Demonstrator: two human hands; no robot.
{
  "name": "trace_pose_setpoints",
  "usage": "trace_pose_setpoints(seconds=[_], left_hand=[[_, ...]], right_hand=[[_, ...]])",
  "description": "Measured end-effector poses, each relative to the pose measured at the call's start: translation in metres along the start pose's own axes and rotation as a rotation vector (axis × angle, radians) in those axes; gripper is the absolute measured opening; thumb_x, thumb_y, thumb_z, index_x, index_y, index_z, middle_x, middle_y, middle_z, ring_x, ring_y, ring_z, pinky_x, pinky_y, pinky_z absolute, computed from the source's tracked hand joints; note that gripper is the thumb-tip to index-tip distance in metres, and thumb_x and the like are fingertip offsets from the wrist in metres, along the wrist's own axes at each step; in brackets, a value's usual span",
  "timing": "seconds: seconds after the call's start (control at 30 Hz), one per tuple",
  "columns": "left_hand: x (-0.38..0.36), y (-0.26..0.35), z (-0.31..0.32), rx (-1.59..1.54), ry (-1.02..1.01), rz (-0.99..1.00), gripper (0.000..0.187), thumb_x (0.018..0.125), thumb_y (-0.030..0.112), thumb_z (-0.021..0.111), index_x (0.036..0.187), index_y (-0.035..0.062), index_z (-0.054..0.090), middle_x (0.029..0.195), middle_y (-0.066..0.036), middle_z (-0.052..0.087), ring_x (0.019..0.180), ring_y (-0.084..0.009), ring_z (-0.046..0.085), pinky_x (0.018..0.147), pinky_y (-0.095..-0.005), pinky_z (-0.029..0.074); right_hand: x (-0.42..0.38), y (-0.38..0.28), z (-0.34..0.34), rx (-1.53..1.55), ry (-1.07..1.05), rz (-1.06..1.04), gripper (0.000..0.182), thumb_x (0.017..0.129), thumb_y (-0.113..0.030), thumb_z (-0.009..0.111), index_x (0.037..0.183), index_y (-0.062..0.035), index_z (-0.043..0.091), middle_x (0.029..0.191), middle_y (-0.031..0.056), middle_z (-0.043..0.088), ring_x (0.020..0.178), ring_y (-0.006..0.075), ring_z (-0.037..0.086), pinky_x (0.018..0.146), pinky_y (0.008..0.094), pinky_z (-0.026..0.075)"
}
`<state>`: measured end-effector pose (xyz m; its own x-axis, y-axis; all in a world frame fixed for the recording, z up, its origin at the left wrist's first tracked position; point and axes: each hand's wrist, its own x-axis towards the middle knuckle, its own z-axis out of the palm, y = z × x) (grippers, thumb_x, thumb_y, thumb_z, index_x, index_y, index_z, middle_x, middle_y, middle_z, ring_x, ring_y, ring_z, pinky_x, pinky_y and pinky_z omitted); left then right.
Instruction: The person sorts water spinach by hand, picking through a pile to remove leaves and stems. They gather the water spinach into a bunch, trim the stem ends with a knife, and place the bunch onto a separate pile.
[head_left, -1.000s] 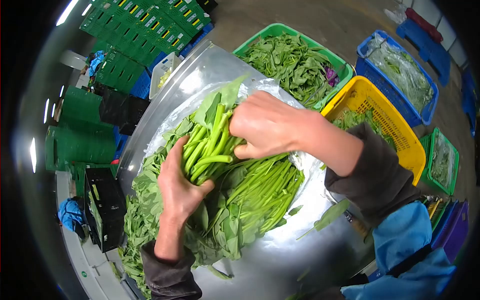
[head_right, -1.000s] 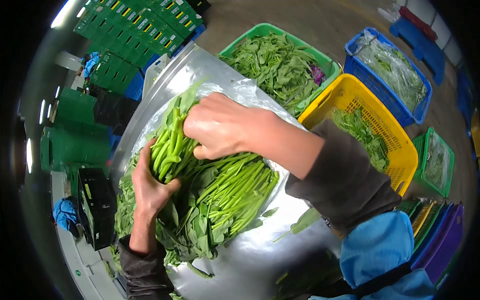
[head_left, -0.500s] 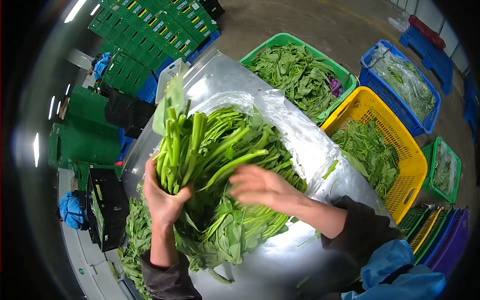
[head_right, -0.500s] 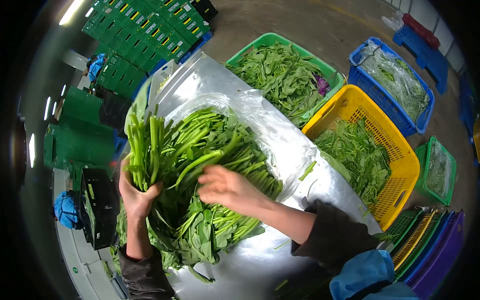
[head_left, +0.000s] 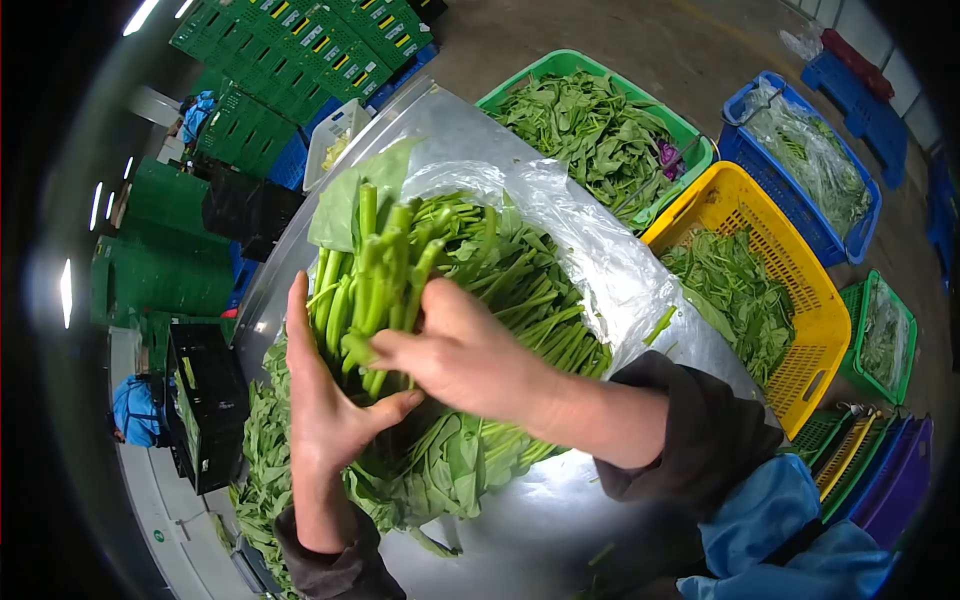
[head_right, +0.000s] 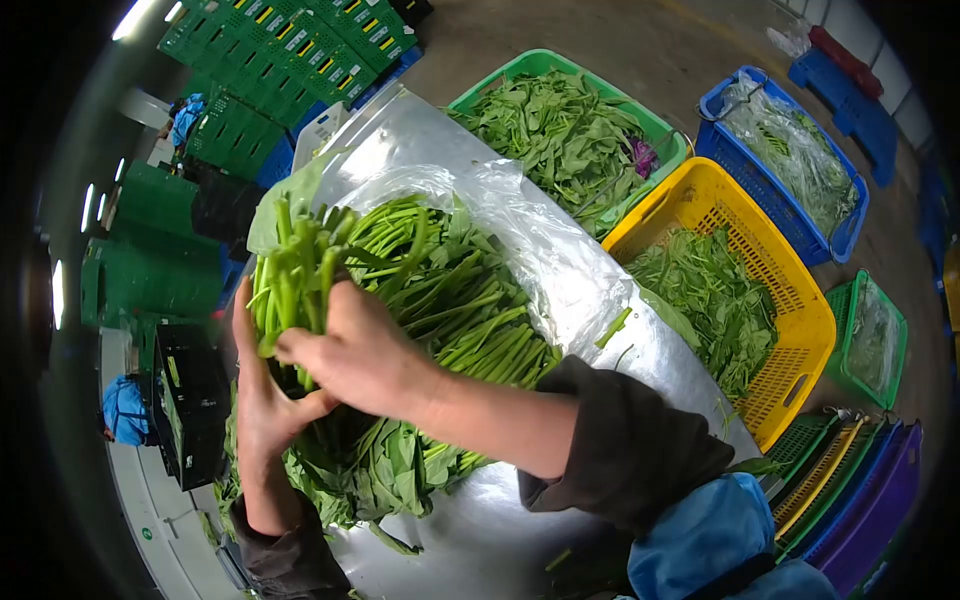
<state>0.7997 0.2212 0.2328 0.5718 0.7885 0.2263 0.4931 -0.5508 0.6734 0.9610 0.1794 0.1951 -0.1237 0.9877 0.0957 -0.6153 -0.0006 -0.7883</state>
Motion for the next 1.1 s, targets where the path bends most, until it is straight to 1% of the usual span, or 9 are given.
trace_pose_setpoints(seconds=[0.1, 0.27, 0.37, 0.57, 0.67, 0.7, 0.8, 0.97, 1.1], left_hand=[[0.000, -0.023, 0.026, 0.333, 0.297, 0.044, 0.097, 0.061, 0.014, 0.081, 0.142, -0.0034, 0.030, 0.129, -0.021, 0.049, 0.120, -0.0324, 0.049, 0.103, -0.0397, 0.037], [0.001, -0.022, 0.019, 0.074, 0.460, -0.027, 0.062, 0.066, -0.002, 0.073, 0.123, 0.0003, 0.048, 0.107, -0.007, 0.060, 0.095, -0.0145, 0.059, 0.083, -0.0270, 0.048], [-0.003, -0.027, 0.003, -0.052, 0.473, -0.116, 0.061, 0.068, -0.001, 0.072, 0.123, 0.0010, 0.045, 0.101, -0.005, 0.058, 0.089, -0.0125, 0.058, 0.081, -0.0257, 0.048], [-0.003, -0.024, -0.002, -0.079, 0.412, -0.105, 0.064, 0.066, 0.000, 0.074, 0.122, 0.0002, 0.045, 0.102, -0.006, 0.059, 0.088, -0.0137, 0.058, 0.081, -0.0270, 0.048], [-0.001, -0.022, -0.004, -0.070, 0.372, -0.133, 0.062, 0.065, 0.000, 0.075, 0.120, 0.0003, 0.046, 0.102, -0.006, 0.059, 0.089, -0.0143, 0.058, 0.082, -0.0275, 0.047], [-0.001, -0.022, -0.005, -0.081, 0.375, -0.127, 0.061, 0.065, 0.000, 0.075, 0.118, 0.0005, 0.046, 0.103, -0.006, 0.059, 0.090, -0.0144, 0.058, 0.083, -0.0280, 0.047], [-0.003, -0.024, -0.004, -0.091, 0.356, -0.130, 0.061, 0.064, 0.000, 0.076, 0.118, 0.0004, 0.047, 0.104, -0.007, 0.058, 0.091, -0.0149, 0.058, 0.084, -0.0289, 0.047], [0.001, -0.026, 0.000, -0.129, 0.315, -0.129, 0.069, 0.063, 0.000, 0.077, 0.125, -0.0004, 0.045, 0.109, -0.007, 0.058, 0.096, -0.0161, 0.058, 0.088, -0.0297, 0.046], [0.006, -0.019, 0.007, -0.204, 0.221, -0.125, 0.082, 0.060, 0.001, 0.082, 0.131, -0.0009, 0.041, 0.116, -0.009, 0.056, 0.108, -0.0184, 0.056, 0.095, -0.0319, 0.045]], right_hand=[[-0.001, 0.004, 0.025, -0.136, 0.215, -0.250, 0.035, 0.080, -0.007, 0.058, 0.112, 0.0054, 0.051, 0.104, 0.0083, 0.058, 0.092, 0.0148, 0.053, 0.083, 0.0285, 0.043], [-0.027, 0.020, 0.009, -0.001, 0.107, -0.284, 0.068, 0.081, 0.001, 0.062, 0.139, 0.0056, 0.026, 0.137, 0.0212, 0.040, 0.128, 0.0287, 0.043, 0.113, 0.0403, 0.027], [-0.054, 0.046, -0.036, 0.033, 0.130, 0.020, 0.042, 0.086, 0.005, 0.054, 0.128, 0.0032, 0.048, 0.117, 0.0177, 0.061, 0.110, 0.0250, 0.060, 0.098, 0.0356, 0.048], [-0.061, 0.055, -0.044, 0.272, 0.154, 0.343, 0.031, 0.087, -0.001, 0.056, 0.117, 0.0013, 0.054, 0.108, 0.0132, 0.065, 0.096, 0.0216, 0.065, 0.089, 0.0326, 0.052], [-0.052, 0.037, -0.048, -1.182, 0.257, -0.255, 0.035, 0.077, -0.009, 0.066, 0.110, -0.0037, 0.054, 0.117, 0.0143, 0.057, 0.109, 0.0277, 0.058, 0.081, 0.0341, 0.051], [-0.046, 0.026, -0.051, -1.359, 0.259, -0.302, 0.046, 0.072, -0.012, 0.071, 0.115, -0.0030, 0.055, 0.120, 0.0136, 0.055, 0.117, 0.0287, 0.051, 0.093, 0.0395, 0.045], [-0.015, 0.042, -0.079, -1.538, 0.321, -0.544, 0.043, 0.071, -0.013, 0.072, 0.109, -0.0023, 0.057, 0.121, 0.0122, 0.053, 0.117, 0.0303, 0.048, 0.098, 0.0410, 0.040], [0.014, 0.031, -0.101, -1.499, -0.285, -0.446, 0.025, 0.070, -0.010, 0.066, 0.091, 0.0011, 0.062, 0.112, 0.0157, 0.059, 0.117, 0.0274, 0.049, 0.098, 0.0450, 0.035], [0.013, -0.001, -0.085, -1.528, -0.231, -0.333, 0.025, 0.067, -0.008, 0.065, 0.090, 0.0004, 0.062, 0.071, 0.0144, 0.064, 0.077, 0.0315, 0.066, 0.068, 0.0428, 0.050]])
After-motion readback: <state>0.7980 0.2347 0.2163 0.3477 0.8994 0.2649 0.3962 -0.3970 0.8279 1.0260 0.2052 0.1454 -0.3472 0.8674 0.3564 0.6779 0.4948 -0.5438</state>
